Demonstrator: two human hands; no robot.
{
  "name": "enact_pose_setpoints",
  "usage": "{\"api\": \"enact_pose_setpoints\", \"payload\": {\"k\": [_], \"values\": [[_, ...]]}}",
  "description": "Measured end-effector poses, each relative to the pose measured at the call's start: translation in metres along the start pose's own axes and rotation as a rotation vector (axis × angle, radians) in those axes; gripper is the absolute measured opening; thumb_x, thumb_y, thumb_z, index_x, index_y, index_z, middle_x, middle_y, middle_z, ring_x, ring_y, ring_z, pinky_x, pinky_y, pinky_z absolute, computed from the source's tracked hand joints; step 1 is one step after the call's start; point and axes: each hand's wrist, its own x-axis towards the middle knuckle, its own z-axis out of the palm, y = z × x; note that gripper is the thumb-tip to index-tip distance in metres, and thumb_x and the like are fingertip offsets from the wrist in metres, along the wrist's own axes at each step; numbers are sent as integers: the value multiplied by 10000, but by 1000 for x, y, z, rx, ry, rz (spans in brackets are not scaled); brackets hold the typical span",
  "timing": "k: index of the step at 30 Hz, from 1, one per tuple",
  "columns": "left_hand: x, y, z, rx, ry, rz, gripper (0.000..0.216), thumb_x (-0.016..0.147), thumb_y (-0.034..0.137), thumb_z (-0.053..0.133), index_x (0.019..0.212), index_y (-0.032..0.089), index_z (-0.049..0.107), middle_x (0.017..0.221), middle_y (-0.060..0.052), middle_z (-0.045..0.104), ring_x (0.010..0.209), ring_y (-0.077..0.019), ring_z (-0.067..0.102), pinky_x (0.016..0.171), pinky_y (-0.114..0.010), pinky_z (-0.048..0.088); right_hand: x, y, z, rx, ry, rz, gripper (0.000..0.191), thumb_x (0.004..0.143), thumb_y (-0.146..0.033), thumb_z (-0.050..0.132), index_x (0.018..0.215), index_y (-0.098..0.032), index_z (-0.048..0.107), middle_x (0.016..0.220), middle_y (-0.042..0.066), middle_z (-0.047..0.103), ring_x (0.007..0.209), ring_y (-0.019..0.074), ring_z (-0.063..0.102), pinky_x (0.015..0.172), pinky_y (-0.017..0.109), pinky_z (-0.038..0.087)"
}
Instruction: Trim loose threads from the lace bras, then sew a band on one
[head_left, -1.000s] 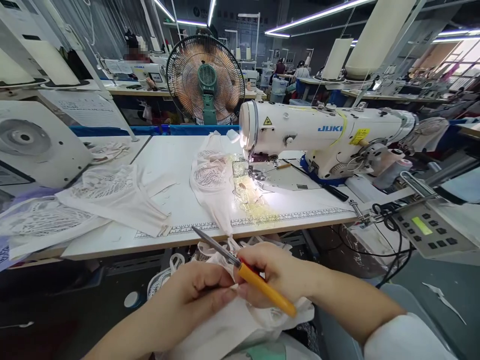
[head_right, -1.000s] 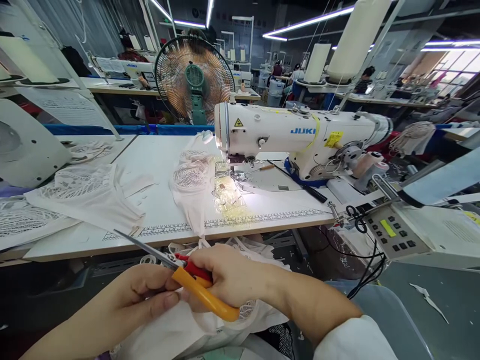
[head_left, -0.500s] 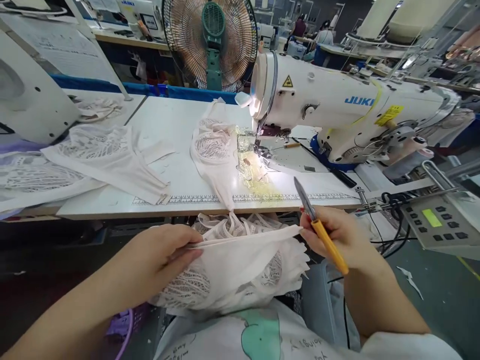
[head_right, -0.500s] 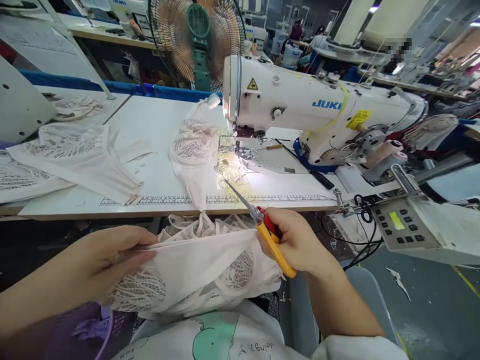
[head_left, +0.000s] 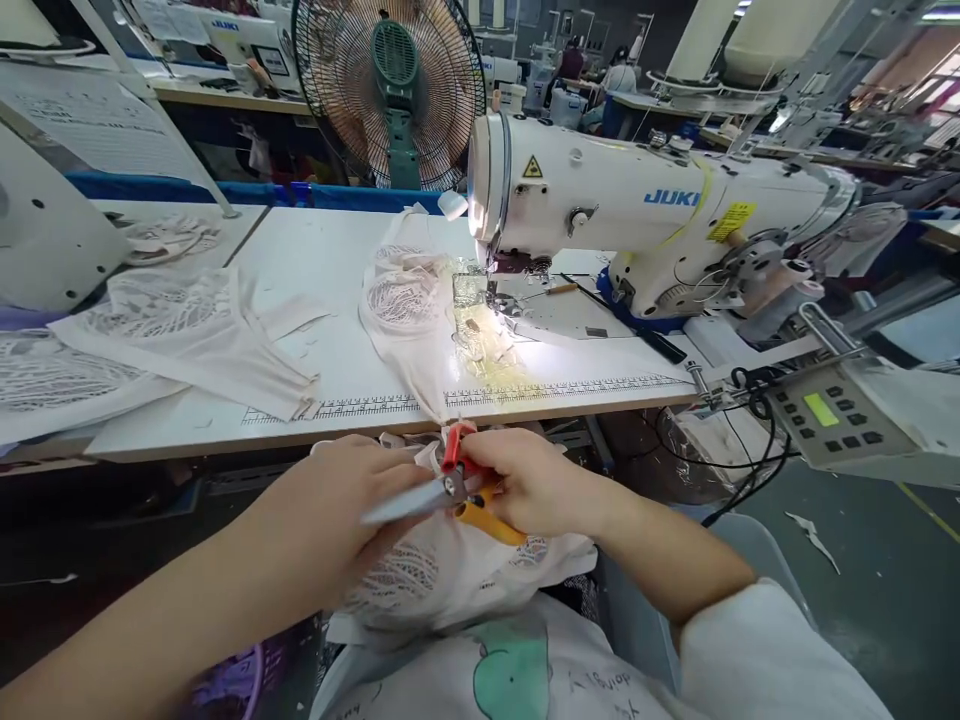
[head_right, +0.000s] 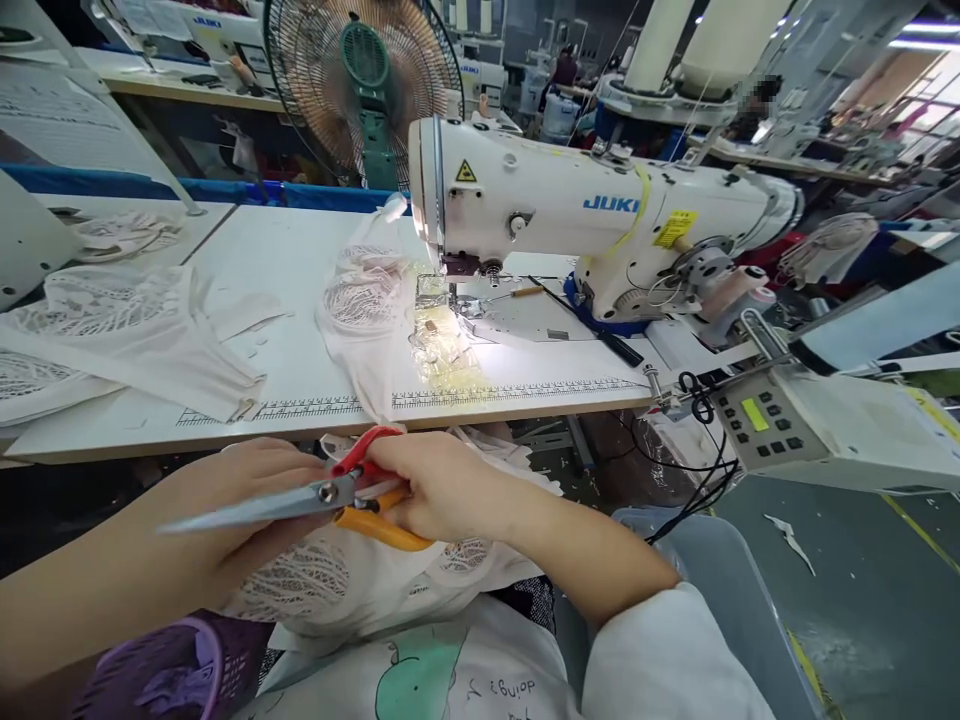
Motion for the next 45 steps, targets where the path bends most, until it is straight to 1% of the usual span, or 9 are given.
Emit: {"api": "enact_pose_setpoints", "payload": {"k": [4,9,12,16,21,28,33,38,45], "values": [[-19,-15,-10,72,20,-9,273,889,258,358,817,253,621,793,38,642,716,-141,556,689,-266,374,-3,7,-1,114,-18,54,169,673,-137,638,806,-165,538,737,-24,518,599,75,427,518,172,332],[-49,-35,-13,-131,158,-401,294,840,477,443,891,295,668,944,71,645,886,-131,564,824,-202,402,-6,10,-5,197,25,135,195,654,-163,649,692,-174,458,672,-44,417,571,68,338,505,177,294],[-52,-36,-5,-320,302,-596,201,756,473,559,867,333,651,882,121,646,810,-128,587,713,-167,455,-7,9,-3,235,33,174,272,669,-247,643,617,-182,384,629,-53,361,555,66,292,501,183,282],[-37,-18,7,-724,525,-761,247,711,407,637,912,269,599,759,38,630,651,-143,576,522,-189,474,-17,5,1,255,-56,297,319,653,-314,649,613,-181,362,608,-57,346,542,67,291,486,190,277],[-12,1,18,-838,580,-555,327,797,339,562,1106,270,481,806,5,559,597,-105,555,450,-165,450,-31,8,-4,298,-143,361,297,625,-303,675,627,-170,409,609,-48,381,552,72,313,489,199,292],[19,13,26,-420,550,-259,378,858,233,448,1223,293,370,834,15,599,743,-117,605,671,-207,472,-12,3,-27,476,236,256,247,696,-354,670,816,-168,560,827,47,599,734,141,543,680,295,447],[33,16,26,-252,535,-130,444,880,235,405,1296,322,277,814,17,598,681,-130,600,609,-221,457,7,-2,-37,469,249,192,270,653,-360,716,752,-174,547,708,-5,524,603,98,468,571,251,419],[37,16,28,-431,536,-196,385,861,238,425,1233,290,342,789,22,590,679,-121,589,590,-209,455,9,-2,-35,421,270,183,313,607,-358,746,722,-182,515,693,-16,495,587,94,433,537,239,394],[44,12,26,-899,255,-416,310,798,445,445,686,183,567,534,38,436,480,-103,380,433,-210,312,9,1,-25,366,403,73,299,629,-346,728,713,-198,481,700,9,525,657,135,497,611,286,434]]}}
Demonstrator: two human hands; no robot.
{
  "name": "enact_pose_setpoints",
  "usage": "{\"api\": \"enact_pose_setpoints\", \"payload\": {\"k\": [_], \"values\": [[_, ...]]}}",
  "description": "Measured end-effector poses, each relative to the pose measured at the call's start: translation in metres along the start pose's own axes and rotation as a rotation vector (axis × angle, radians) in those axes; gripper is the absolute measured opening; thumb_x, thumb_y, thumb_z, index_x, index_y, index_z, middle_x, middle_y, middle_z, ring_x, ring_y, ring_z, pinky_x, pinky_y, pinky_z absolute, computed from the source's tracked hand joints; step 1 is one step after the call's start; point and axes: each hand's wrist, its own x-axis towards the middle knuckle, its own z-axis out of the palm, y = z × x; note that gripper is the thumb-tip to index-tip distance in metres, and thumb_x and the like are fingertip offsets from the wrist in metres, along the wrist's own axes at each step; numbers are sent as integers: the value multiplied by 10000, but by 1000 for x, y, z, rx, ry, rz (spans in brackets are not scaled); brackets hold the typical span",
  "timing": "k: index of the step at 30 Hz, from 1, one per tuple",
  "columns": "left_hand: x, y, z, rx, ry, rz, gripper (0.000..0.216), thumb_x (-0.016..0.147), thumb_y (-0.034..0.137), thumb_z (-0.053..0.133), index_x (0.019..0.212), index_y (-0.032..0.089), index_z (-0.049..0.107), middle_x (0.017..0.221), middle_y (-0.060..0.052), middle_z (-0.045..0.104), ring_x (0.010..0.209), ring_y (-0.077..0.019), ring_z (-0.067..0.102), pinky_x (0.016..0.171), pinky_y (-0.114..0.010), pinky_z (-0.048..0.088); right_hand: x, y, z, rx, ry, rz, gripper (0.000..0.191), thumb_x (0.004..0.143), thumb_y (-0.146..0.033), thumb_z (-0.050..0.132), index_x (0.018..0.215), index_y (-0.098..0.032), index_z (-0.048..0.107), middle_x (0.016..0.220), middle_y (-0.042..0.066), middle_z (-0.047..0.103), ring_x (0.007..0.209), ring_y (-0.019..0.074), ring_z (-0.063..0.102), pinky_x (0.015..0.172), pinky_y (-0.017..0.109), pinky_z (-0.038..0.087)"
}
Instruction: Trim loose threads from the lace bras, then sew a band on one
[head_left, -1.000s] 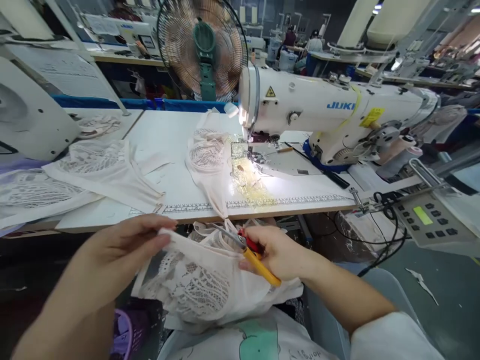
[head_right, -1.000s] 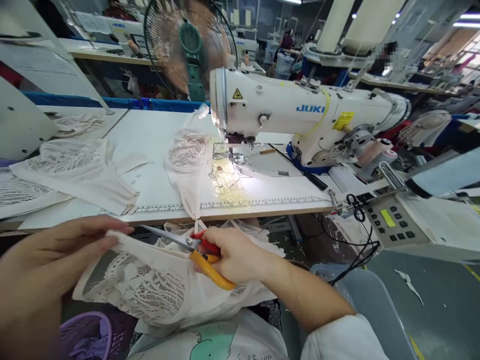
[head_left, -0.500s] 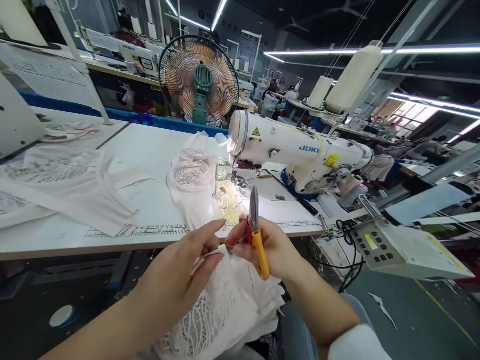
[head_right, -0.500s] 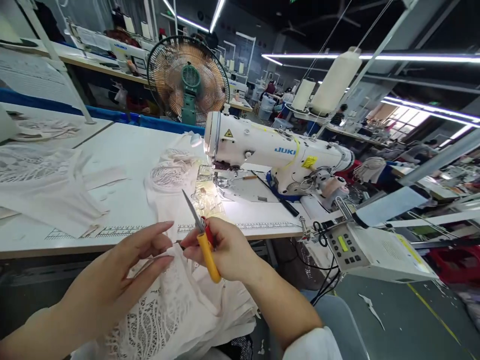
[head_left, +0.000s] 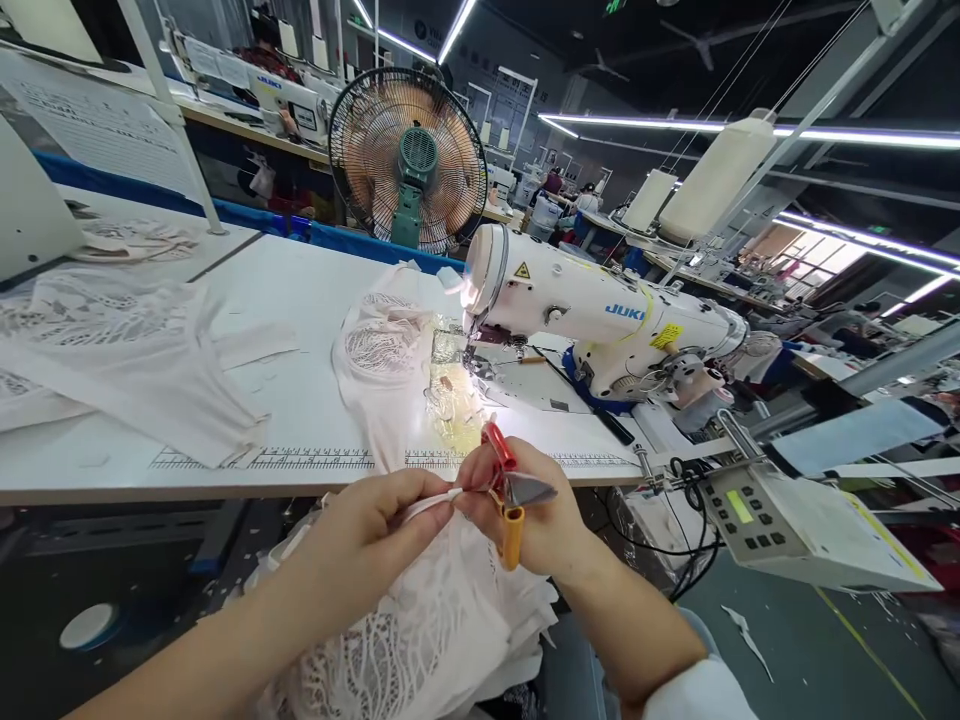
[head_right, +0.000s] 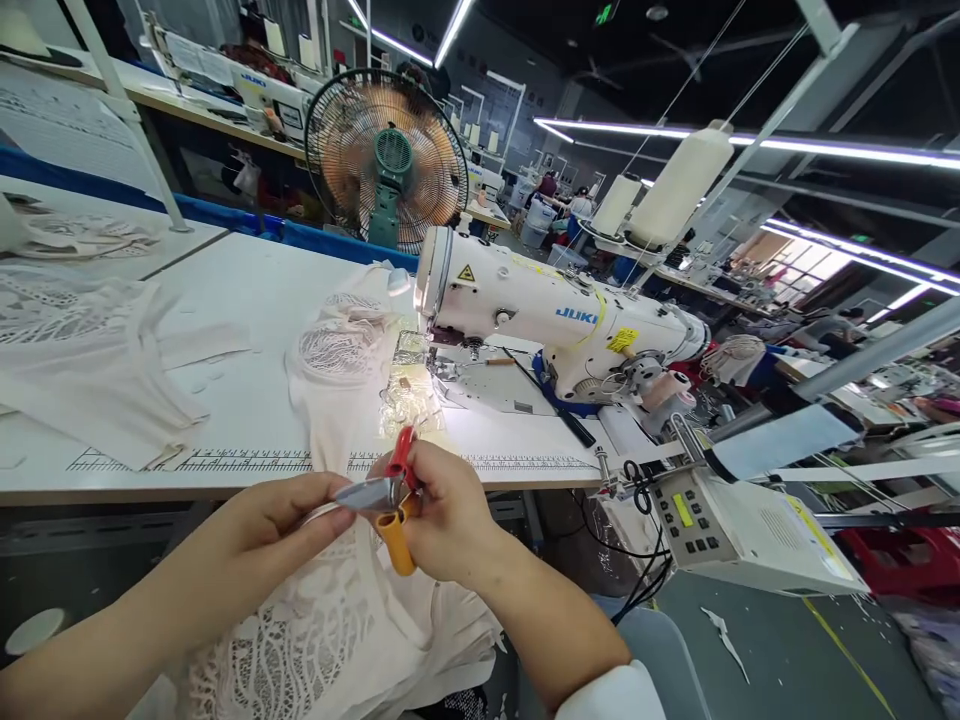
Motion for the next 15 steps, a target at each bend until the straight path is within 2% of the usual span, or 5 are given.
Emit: {"api": "enact_pose_setpoints", "payload": {"k": [2,5,9,12,15], "values": [[1,1,0,-23,10,-24,319,787,430,450,636,178,573,511,37,420,480,-104,368,447,-213,312,1,2,2,2,9,-8,299,636,-337,726,711,-197,473,703,12,524,652,134,492,610,286,428],[1,0,-1,2,55,-3,296,789,412,463,668,186,612,581,10,561,556,-138,480,519,-229,377,1,8,-2,-26,-24,24,303,679,-389,687,760,-197,467,724,14,507,666,134,483,611,282,419],[1,-4,-4,12,87,29,285,794,410,475,682,200,631,631,11,630,606,-154,543,562,-221,412,0,16,-19,-171,-312,16,500,668,-629,588,873,-193,456,784,20,502,673,133,459,618,279,405],[3,-5,-8,-22,103,-58,308,771,431,493,619,190,610,563,15,584,554,-149,520,517,-218,412,-4,20,-28,-260,-544,71,642,650,-793,403,838,-182,464,735,9,478,634,126,430,584,263,385],[5,-6,-11,-107,60,-149,306,731,451,523,607,185,608,553,7,576,548,-166,535,506,-237,437,-8,23,-30,-347,-632,111,714,634,-845,287,797,-175,473,699,3,475,601,118,418,545,247,360]]}}
